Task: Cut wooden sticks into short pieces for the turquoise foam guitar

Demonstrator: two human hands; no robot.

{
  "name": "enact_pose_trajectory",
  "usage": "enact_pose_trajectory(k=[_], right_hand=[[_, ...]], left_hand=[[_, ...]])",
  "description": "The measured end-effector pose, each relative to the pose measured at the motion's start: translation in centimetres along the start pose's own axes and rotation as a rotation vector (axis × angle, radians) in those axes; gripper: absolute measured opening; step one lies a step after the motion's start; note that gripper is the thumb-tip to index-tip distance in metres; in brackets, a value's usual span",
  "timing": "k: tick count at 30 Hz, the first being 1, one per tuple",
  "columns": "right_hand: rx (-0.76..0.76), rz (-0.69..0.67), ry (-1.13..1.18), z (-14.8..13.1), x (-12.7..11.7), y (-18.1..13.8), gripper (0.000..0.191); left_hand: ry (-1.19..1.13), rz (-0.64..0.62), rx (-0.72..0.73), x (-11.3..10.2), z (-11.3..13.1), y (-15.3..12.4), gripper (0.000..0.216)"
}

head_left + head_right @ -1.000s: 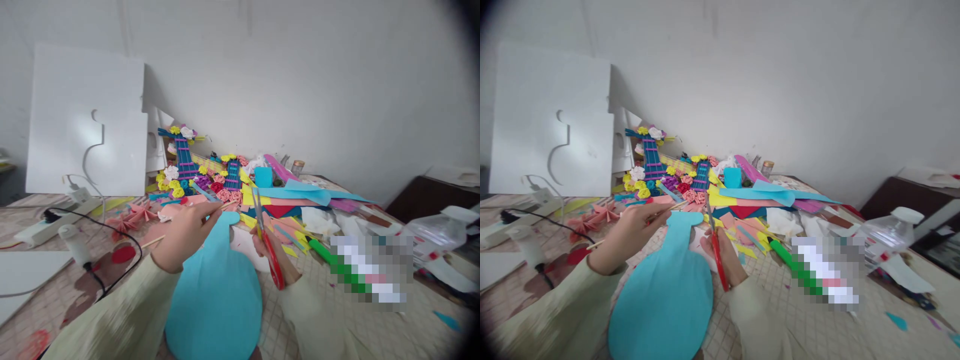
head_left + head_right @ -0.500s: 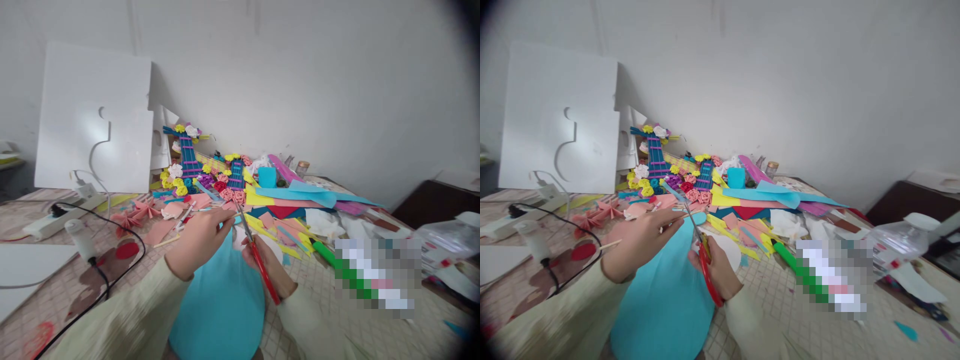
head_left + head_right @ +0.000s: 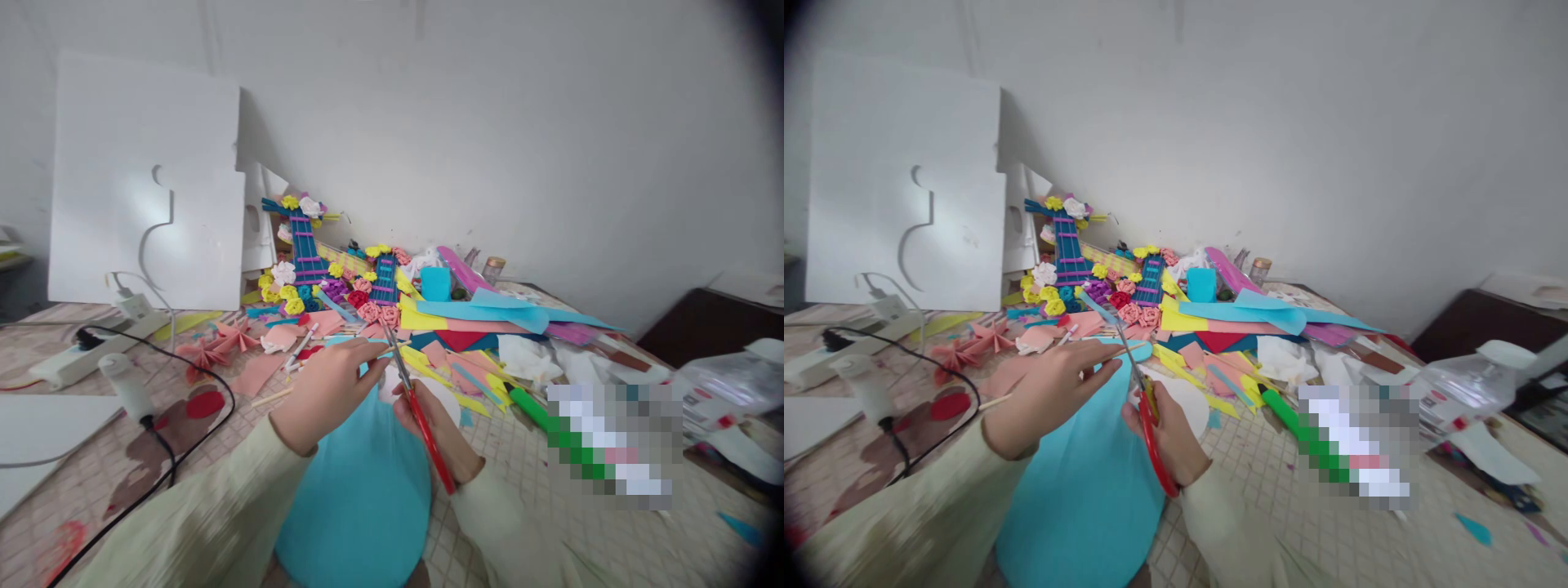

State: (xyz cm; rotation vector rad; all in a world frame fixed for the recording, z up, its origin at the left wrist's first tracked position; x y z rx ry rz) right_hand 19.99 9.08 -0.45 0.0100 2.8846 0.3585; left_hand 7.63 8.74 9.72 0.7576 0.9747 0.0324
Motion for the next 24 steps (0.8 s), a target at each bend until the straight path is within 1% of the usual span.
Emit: enact_pose_trajectory(k=[6, 13, 16, 21, 24], right_hand=[[0.016, 0.034, 0.049, 0.2, 0.0, 0.0, 0.027], [0.037, 0.015, 0.074, 0.3, 0.2, -0.2, 0.025], [0.022, 0.025, 0.061, 0.1, 0.1, -0.4, 0.019], [0.018, 0.044, 0.016, -0.1, -0.2, -0.7, 0.013], [0.004, 0.043, -0.016, -0.6, -0.3, -0.8, 0.014]], left_hand=[[0.007, -0.013, 0.061, 0.3, 0.3, 0.0, 0.024], [0.104, -0.012, 0.145, 0.8, 0.4, -0.3, 0.025], [0.157, 0.012, 0.174, 0.8, 0.6, -0.4, 0.026], [0.202, 0.013, 0.226, 0.9, 1.2, -0.6, 0.026], [0.228, 0.029, 0.242, 1.0, 1.3, -0.8, 0.027]])
Point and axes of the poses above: each hand's wrist, its own y-axis towards the middle knuckle, its own x-axis out of the palm, z = x × y, the point moved 7 cm from there along y, towards the middle knuckle, and after that the axes turned 12 degrees about z, right-handed, at the moved point
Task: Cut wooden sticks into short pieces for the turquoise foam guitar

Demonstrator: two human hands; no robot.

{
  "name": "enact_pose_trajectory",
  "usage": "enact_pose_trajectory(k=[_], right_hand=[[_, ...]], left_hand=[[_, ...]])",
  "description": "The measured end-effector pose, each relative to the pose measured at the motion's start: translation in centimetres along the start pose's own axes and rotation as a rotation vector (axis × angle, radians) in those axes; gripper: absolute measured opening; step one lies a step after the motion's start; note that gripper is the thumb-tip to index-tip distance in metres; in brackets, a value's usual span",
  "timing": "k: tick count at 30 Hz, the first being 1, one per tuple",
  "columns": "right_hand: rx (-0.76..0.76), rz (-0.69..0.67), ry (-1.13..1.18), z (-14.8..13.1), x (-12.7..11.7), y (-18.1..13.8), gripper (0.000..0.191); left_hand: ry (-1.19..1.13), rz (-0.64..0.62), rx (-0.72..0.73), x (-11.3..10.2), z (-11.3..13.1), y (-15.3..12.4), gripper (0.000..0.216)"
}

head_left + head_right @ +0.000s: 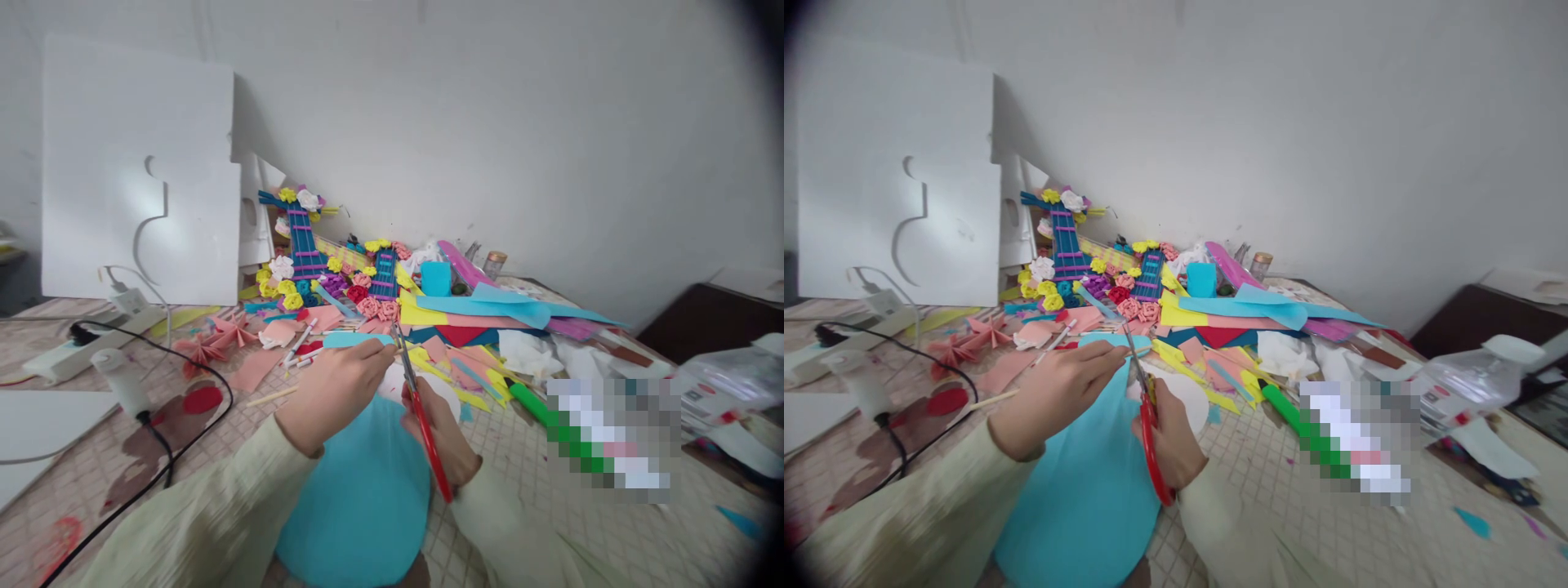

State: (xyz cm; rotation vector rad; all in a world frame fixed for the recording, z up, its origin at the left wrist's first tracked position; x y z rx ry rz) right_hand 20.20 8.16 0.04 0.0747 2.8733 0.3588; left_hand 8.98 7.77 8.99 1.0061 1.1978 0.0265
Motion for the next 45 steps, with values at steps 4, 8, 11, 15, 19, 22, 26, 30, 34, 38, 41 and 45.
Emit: enact_pose_trajectory(k=[4, 8, 11, 15, 19, 22, 26, 30, 34, 38, 41, 45], right_hand=[[-0.014, -0.007, -0.04, -0.5, -0.1, 0.0, 0.013], [-0.004, -0.01, -0.078, -0.4, -0.1, 0.0, 0.015], [0.005, 0.011, -0.079, -0.4, -0.2, 0.1, 0.017], [0.021, -0.025, -0.02, -0.4, 0.1, 0.0, 0.02], [0.042, -0.034, 0.016, 0.0, 0.3, -0.1, 0.019], [0.043, -0.038, 0.039, 0.0, 0.4, -0.1, 0.019], [0.045, -0.041, 0.029, 0.0, 0.5, -0.2, 0.018], [0.058, -0.045, 0.04, 0.0, 0.6, -0.4, 0.019], [0.051, -0.071, 0.072, -0.4, 0.7, -0.5, 0.02], [0.042, -0.109, 0.052, -0.9, 0.8, -0.6, 0.017], [0.049, -0.113, 0.022, -1.2, 0.8, -0.7, 0.014], [0.041, -0.104, 0.017, -1.0, 0.7, -0.5, 0.015]], left_hand=[[0.03, 0.031, 0.024, -0.1, 0.0, -0.1, 0.026], [0.023, 0.089, 0.086, -0.2, 0.0, -0.2, 0.022], [0.013, 0.126, 0.143, -0.1, 0.1, -0.3, 0.021], [0.045, 0.172, 0.178, -0.4, 0.1, -0.3, 0.02], [0.09, 0.155, 0.191, -0.6, 0.4, -0.1, 0.019], [0.151, 0.137, 0.23, -0.7, 0.8, 0.0, 0.02], [0.192, 0.108, 0.251, -0.7, 1.2, 0.0, 0.022], [0.188, 0.094, 0.247, -0.8, 1.3, -0.1, 0.022], [0.203, 0.072, 0.239, -0.9, 1.3, -0.1, 0.022], [0.204, 0.044, 0.233, -1.0, 1.3, 0.0, 0.023], [0.211, 0.029, 0.214, -0.9, 1.1, 0.0, 0.021], [0.225, 0.03, 0.16, -0.6, 0.9, 0.0, 0.021]])
Point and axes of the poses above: each hand's wrist, its own y-axis towards the middle knuckle, its own x-axis out of the palm, z = x × y, the point moved 7 cm from there along y, towards the middle knuckle, and after that the axes turned 12 degrees about z, right-handed, at the moved point
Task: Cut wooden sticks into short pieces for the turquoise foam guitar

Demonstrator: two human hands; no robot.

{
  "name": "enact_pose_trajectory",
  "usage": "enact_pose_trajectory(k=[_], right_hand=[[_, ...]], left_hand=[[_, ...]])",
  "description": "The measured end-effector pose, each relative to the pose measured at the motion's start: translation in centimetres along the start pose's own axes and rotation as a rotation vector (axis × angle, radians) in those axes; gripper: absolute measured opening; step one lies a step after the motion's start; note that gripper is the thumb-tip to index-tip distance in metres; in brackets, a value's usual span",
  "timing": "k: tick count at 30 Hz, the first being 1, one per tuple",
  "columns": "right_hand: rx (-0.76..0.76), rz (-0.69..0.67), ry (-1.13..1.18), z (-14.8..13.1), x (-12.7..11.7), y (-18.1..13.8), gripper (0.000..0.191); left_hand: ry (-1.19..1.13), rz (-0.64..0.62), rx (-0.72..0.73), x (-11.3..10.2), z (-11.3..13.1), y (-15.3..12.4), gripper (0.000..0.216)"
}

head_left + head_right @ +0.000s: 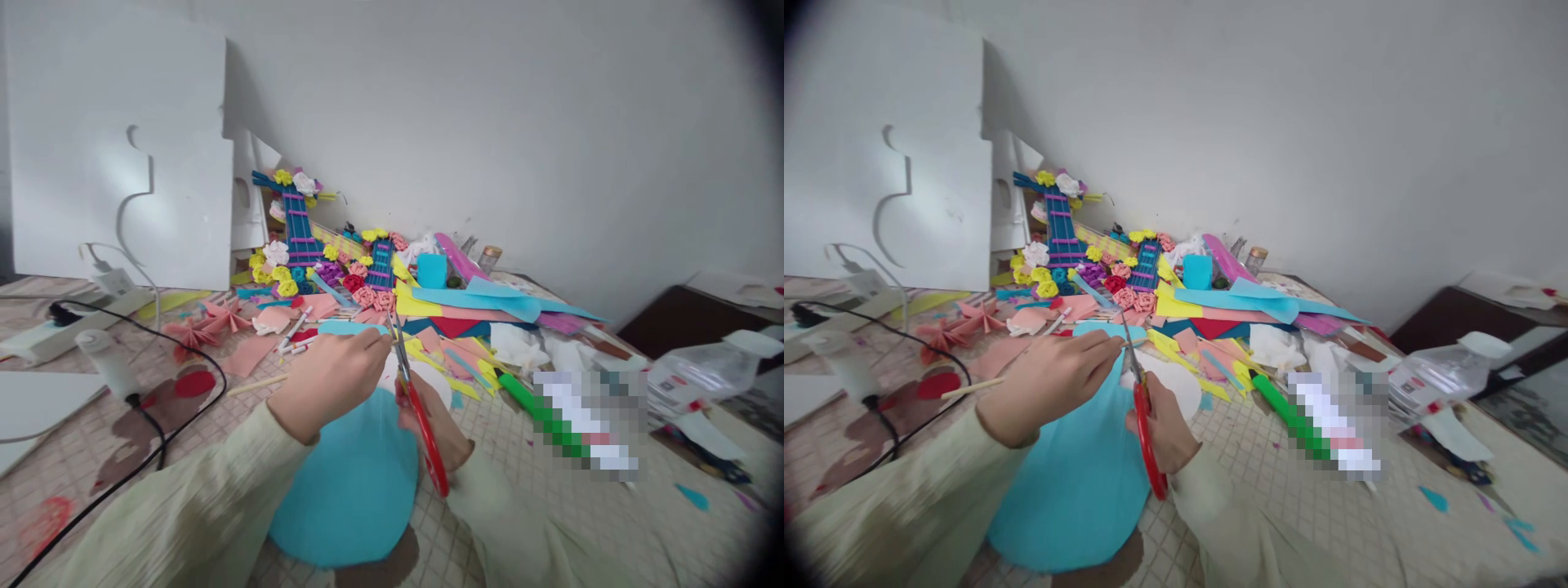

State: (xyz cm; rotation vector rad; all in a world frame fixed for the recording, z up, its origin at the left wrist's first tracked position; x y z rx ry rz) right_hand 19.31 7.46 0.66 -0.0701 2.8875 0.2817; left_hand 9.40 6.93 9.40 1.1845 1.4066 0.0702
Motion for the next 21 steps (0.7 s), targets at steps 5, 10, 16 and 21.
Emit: enact_pose_trajectory(k=[5, 10, 16, 21], right_hand=[[-0.001, 0.016, 0.06, 1.2, -0.2, 0.5, 0.02], [-0.096, 0.099, -0.057, 1.0, -0.9, 0.5, 0.029], [-0.145, 0.125, -0.091, -0.1, -0.9, 0.0, 0.036], [-0.244, 0.147, -0.091, -1.1, -1.0, -0.3, 0.042]], left_hand=[[-0.008, -0.016, -0.006, 0.1, 0.1, 0.0, 0.02], [-0.052, 0.005, 0.01, -0.6, 0.1, 0.1, 0.018], [-0.073, 0.095, 0.057, -1.4, 0.5, 0.2, 0.022], [-0.126, 0.182, 0.076, -2.3, 0.8, 0.2, 0.024]])
Point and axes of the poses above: each hand's wrist, its own y-axis towards the middle knuckle, its own x-axis out of the palm, z = x × y, the point moved 7 cm from there along y, towards the middle knuckle, and after that the axes turned 12 degrees about z, right-handed, at the moved point
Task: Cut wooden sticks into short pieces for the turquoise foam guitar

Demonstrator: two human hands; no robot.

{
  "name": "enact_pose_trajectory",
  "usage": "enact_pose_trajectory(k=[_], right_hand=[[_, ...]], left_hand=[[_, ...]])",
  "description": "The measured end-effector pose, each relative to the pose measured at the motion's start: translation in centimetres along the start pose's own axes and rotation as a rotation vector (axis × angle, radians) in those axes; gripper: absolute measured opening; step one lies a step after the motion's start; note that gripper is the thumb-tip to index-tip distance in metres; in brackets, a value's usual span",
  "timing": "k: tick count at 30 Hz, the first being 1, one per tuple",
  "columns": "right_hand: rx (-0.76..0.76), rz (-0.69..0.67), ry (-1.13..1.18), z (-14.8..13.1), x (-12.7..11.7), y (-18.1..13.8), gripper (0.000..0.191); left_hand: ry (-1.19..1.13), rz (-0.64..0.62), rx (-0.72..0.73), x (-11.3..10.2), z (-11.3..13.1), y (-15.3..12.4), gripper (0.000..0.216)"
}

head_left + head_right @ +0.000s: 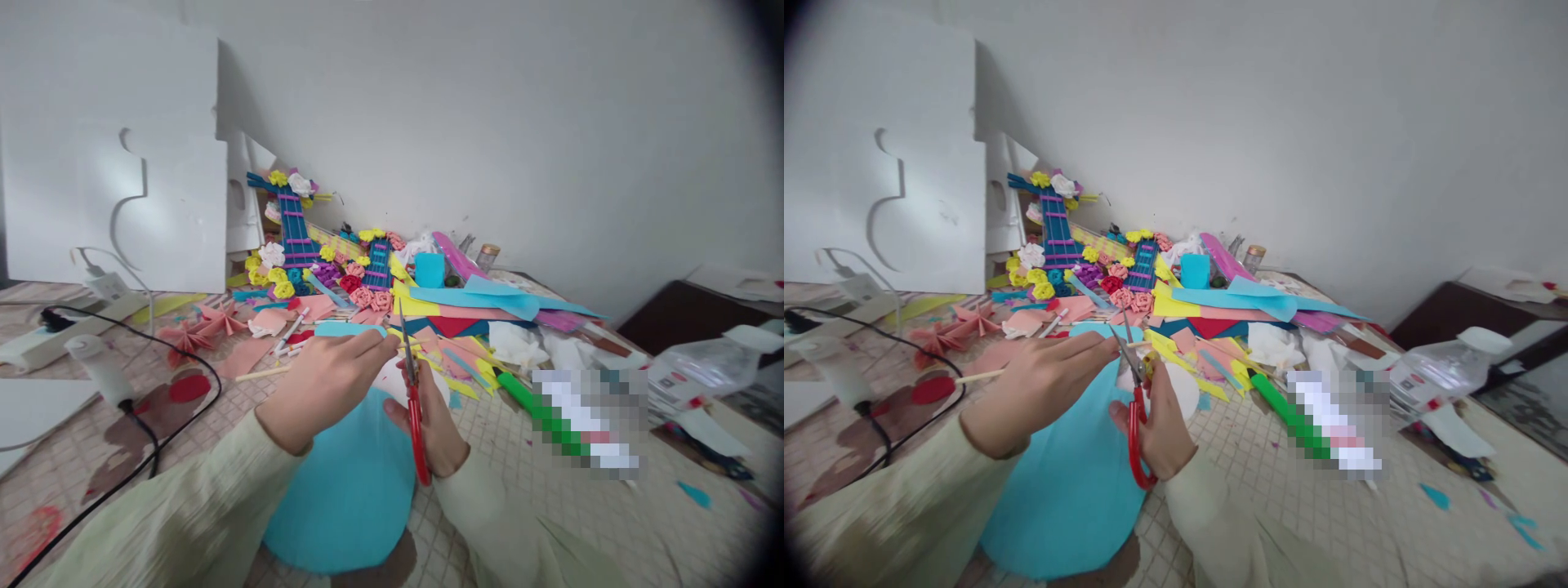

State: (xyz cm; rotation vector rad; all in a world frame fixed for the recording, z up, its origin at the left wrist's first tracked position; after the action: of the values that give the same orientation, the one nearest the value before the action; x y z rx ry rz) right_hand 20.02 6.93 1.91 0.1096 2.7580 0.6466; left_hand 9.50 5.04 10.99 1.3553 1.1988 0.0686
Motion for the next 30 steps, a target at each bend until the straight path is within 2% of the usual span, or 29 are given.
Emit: enact_pose_trajectory(k=[4, 12, 17, 23, 30], right_hand=[[-0.065, -0.002, 0.011, -0.7, -0.2, 0.0, 0.049], [-0.105, -0.057, -0.011, -1.3, -0.7, 0.1, 0.073], [-0.067, -0.059, 0.005, -0.8, -0.5, 0.1, 0.073], [-0.079, -0.049, -0.003, -0.8, -0.6, 0.0, 0.07], [0.015, -0.138, 0.117, -1.1, -0.1, -0.4, 0.061]], left_hand=[[-0.025, 0.064, 0.015, -0.9, 0.4, 0.3, 0.026], [0.011, 0.067, -0.007, -1.0, 0.5, 0.2, 0.02], [0.011, 0.118, -0.057, -0.8, 0.0, -0.2, 0.016], [0.003, 0.108, -0.052, -0.7, 0.3, 0.0, 0.018], [0.051, 0.086, -0.085, -0.5, 0.2, -0.1, 0.018]])
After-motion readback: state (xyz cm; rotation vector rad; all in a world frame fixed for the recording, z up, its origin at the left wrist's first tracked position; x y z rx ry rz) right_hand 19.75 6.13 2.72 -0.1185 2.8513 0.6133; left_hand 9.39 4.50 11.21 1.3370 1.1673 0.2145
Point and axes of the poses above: each hand's wrist, its own y-axis towards the middle knuckle, its own x-axis out of the palm, z = x × y, the point moved 7 cm from there along y, towards the middle knuckle, and after that the axes turned 12 degrees about z, right-handed, at the moved point
